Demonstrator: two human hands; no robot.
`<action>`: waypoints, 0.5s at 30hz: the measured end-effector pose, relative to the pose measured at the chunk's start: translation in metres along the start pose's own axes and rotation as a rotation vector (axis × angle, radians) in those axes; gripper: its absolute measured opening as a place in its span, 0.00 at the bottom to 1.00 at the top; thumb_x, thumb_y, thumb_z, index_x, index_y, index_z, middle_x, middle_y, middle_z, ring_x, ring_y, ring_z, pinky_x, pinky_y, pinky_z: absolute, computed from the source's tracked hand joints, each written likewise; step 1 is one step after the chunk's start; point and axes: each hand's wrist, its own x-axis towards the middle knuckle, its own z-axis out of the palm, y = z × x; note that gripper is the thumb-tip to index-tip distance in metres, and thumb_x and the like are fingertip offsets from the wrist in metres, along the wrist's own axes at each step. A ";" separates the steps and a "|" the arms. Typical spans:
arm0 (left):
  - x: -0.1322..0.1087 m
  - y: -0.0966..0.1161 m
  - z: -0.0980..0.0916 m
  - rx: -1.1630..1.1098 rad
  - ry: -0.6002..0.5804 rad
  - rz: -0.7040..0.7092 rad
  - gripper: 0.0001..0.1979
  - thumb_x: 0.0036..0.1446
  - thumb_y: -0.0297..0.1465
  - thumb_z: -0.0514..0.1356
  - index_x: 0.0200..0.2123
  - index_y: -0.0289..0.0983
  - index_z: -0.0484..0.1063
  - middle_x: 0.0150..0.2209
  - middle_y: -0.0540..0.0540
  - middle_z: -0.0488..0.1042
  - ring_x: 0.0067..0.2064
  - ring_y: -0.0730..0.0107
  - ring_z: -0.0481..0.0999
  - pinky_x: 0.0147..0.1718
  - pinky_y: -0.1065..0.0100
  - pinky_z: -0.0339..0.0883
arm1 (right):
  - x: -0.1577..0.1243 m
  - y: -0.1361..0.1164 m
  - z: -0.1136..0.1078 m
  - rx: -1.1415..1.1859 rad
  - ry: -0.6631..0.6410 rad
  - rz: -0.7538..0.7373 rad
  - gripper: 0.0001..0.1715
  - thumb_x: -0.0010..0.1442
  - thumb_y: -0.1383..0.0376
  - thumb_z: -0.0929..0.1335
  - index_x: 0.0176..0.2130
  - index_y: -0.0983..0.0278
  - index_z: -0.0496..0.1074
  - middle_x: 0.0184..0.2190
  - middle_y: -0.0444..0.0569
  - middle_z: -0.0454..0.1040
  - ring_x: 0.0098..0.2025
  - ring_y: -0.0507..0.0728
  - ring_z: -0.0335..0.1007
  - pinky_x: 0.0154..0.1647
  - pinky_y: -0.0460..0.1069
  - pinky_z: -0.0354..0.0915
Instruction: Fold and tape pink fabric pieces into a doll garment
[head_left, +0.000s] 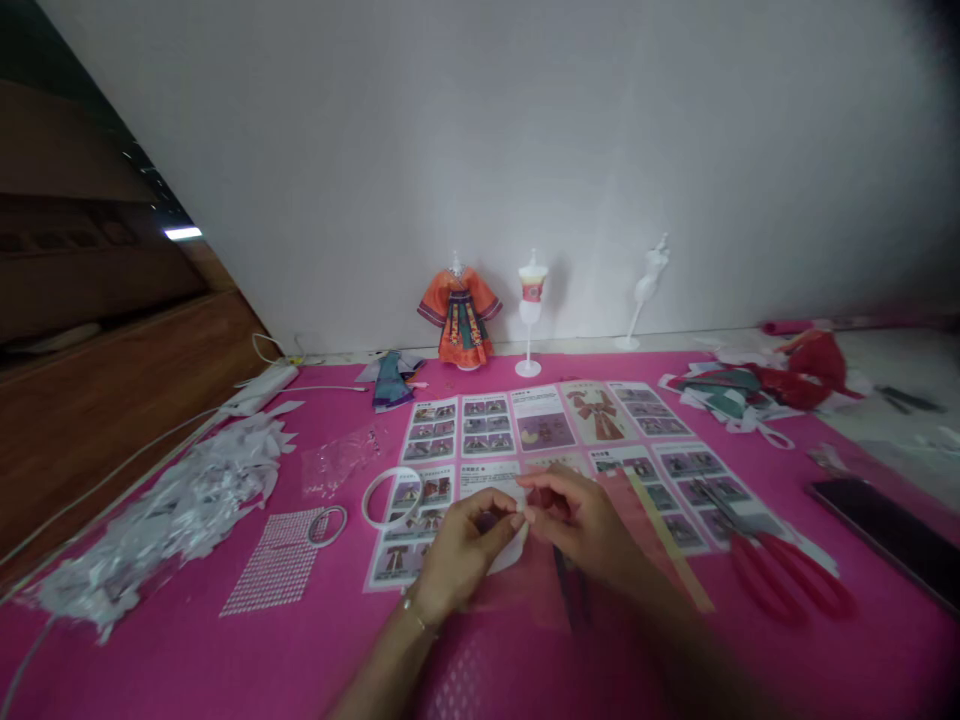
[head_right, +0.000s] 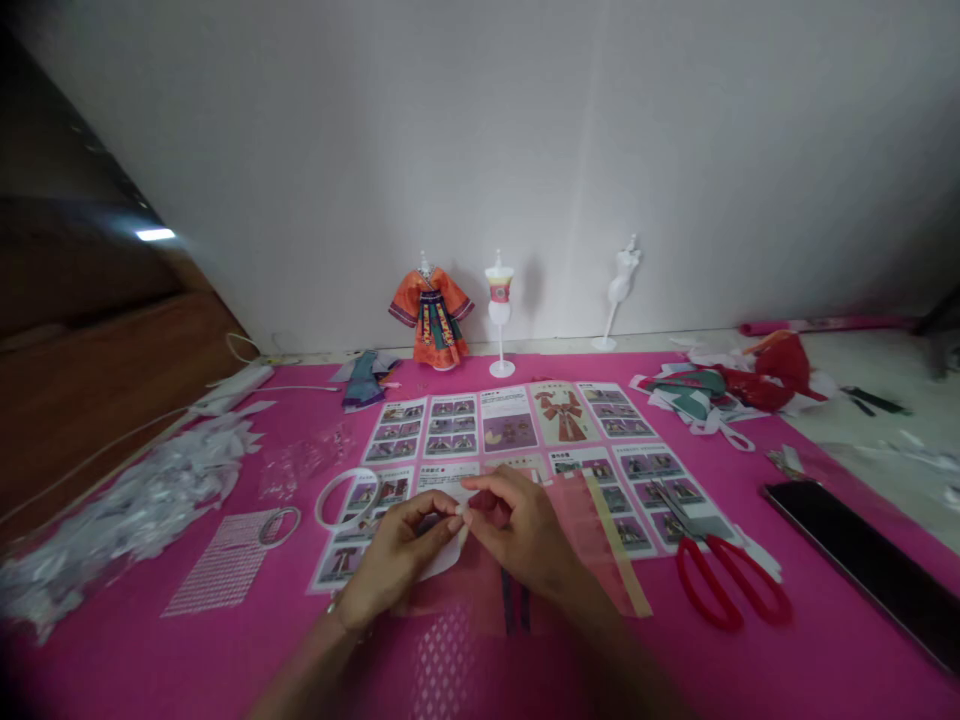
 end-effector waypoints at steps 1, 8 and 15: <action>0.000 0.000 0.000 0.009 -0.008 -0.007 0.08 0.55 0.36 0.61 0.31 0.36 0.71 0.26 0.53 0.68 0.26 0.75 0.64 0.28 0.73 0.59 | 0.000 -0.001 -0.001 -0.002 -0.018 -0.018 0.13 0.57 0.68 0.68 0.44 0.61 0.73 0.30 0.45 0.67 0.31 0.52 0.64 0.31 0.47 0.61; -0.001 -0.002 0.000 0.118 0.014 -0.010 0.06 0.56 0.32 0.58 0.29 0.36 0.69 0.23 0.55 0.63 0.24 0.76 0.59 0.23 0.75 0.53 | 0.002 -0.007 -0.004 -0.106 -0.031 -0.068 0.05 0.54 0.72 0.68 0.28 0.64 0.69 0.28 0.43 0.63 0.32 0.52 0.61 0.33 0.47 0.57; -0.002 0.004 0.000 0.150 0.002 0.021 0.04 0.56 0.31 0.57 0.31 0.37 0.69 0.26 0.53 0.66 0.28 0.73 0.63 0.28 0.74 0.56 | 0.002 -0.006 -0.003 -0.094 -0.038 -0.071 0.07 0.53 0.75 0.67 0.27 0.64 0.68 0.27 0.42 0.63 0.31 0.51 0.61 0.33 0.47 0.56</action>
